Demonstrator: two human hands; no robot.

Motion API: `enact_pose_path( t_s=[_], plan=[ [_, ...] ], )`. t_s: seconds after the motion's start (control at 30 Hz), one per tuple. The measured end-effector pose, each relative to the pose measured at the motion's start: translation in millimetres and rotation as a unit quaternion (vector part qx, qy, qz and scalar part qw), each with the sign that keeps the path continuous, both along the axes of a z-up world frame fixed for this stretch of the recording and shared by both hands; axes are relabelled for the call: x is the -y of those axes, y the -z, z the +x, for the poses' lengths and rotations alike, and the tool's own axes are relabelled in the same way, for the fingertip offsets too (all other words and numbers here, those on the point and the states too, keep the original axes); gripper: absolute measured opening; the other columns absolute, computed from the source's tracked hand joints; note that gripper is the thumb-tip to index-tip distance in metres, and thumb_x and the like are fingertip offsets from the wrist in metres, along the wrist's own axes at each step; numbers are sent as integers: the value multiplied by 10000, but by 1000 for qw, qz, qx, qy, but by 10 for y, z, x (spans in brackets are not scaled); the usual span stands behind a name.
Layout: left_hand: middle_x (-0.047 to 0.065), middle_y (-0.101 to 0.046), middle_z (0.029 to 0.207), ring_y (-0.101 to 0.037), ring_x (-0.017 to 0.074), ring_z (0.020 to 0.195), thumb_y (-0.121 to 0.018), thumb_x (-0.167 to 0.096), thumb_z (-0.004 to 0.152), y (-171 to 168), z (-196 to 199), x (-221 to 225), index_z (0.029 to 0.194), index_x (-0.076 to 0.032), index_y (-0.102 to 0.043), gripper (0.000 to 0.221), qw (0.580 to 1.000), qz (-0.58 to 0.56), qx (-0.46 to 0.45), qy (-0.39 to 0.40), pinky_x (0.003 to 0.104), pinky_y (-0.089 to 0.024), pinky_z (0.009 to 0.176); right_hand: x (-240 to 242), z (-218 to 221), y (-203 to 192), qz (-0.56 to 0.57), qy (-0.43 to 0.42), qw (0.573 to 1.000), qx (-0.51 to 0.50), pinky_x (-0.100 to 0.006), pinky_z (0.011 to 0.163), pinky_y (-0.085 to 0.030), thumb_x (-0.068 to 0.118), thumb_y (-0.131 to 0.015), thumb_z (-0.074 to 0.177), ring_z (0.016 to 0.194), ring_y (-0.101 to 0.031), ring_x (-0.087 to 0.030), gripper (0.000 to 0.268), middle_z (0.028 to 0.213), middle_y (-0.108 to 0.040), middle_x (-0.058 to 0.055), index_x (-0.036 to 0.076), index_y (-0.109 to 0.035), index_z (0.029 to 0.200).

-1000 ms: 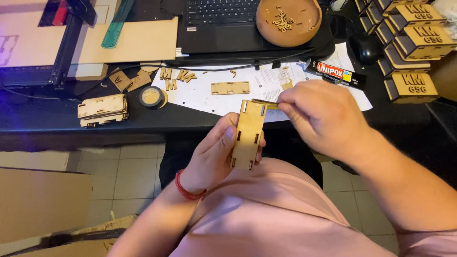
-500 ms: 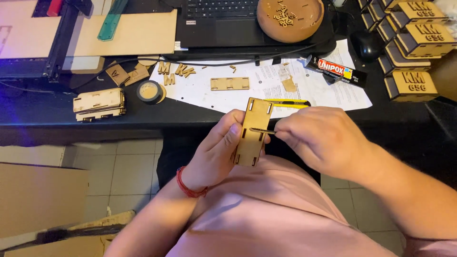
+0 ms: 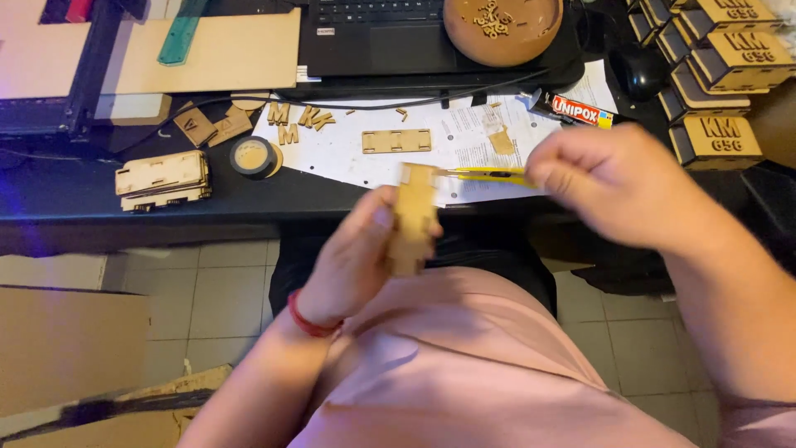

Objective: Assembling laser-cut wooden components by applying glue and joining the pieces together at a workbench.

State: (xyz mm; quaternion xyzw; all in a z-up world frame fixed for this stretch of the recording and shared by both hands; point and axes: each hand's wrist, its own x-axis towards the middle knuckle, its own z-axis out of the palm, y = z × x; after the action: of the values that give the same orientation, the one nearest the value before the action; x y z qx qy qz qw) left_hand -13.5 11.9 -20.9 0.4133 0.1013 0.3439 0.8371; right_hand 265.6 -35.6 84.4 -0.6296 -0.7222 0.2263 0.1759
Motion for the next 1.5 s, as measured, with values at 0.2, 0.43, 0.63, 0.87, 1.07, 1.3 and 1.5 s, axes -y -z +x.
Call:
enact_pose_path(
  t_s=[0.2,0.43,0.63,0.87,1.07,1.3,1.5],
  plan=[
    [149,-642,1129,-684,255,942,-615,-385,966,343,-329,-279,1465,-44,-377,649,991,-38,18,-124,268,-499,591,-332,407,525,14,180,983,20,-292,625,-397,125,-625,953,621,-522,-108,83,762,-705,27,146,-699,922],
    [249,-557,1233,-573,357,1148,-450,-129,963,478,-326,-482,1465,-18,-384,519,966,-120,-41,-227,565,-496,1011,-418,847,858,134,214,965,68,-394,799,-438,106,-555,988,893,-608,-284,84,999,-676,-105,75,-620,1032],
    [279,-551,1171,-590,423,1102,-450,-105,900,497,-95,-780,1382,15,-377,502,959,-83,-107,-250,587,-523,986,-876,1214,1169,152,169,974,-10,-436,924,-448,64,-488,1013,1106,-593,-304,58,1221,-628,-166,38,-539,1024],
    [270,-596,1181,-632,395,1060,-555,-181,883,556,6,-998,1391,3,-386,565,974,-40,-93,-204,513,-547,932,-950,1003,1281,125,117,985,-35,-408,945,-459,91,-481,998,1085,-603,-273,76,1103,-636,-117,59,-535,956],
    [163,-480,1380,-568,379,1178,-589,-100,897,658,17,-1028,1383,-72,-436,510,970,-75,-42,-226,628,-548,960,-1018,1089,1285,102,79,987,-93,-401,951,-486,104,-475,1015,1119,-637,-292,89,1161,-650,-167,36,-525,985],
    [219,-569,1239,-593,406,1104,-616,-121,913,587,26,-1070,1375,-35,-469,493,974,-100,-11,-203,566,-520,944,-1287,1407,1564,112,207,901,-364,-269,657,-397,196,-494,1055,659,-469,-127,90,727,-517,-37,134,-468,995],
    [285,-601,1098,-650,424,998,-656,-171,862,445,74,-1076,1324,-3,-490,519,969,-140,-58,-197,506,-518,869,-1283,1398,1559,85,187,908,-366,-245,633,-351,237,-480,1071,626,-431,-102,158,680,-463,-21,110,-461,978]
  ],
)
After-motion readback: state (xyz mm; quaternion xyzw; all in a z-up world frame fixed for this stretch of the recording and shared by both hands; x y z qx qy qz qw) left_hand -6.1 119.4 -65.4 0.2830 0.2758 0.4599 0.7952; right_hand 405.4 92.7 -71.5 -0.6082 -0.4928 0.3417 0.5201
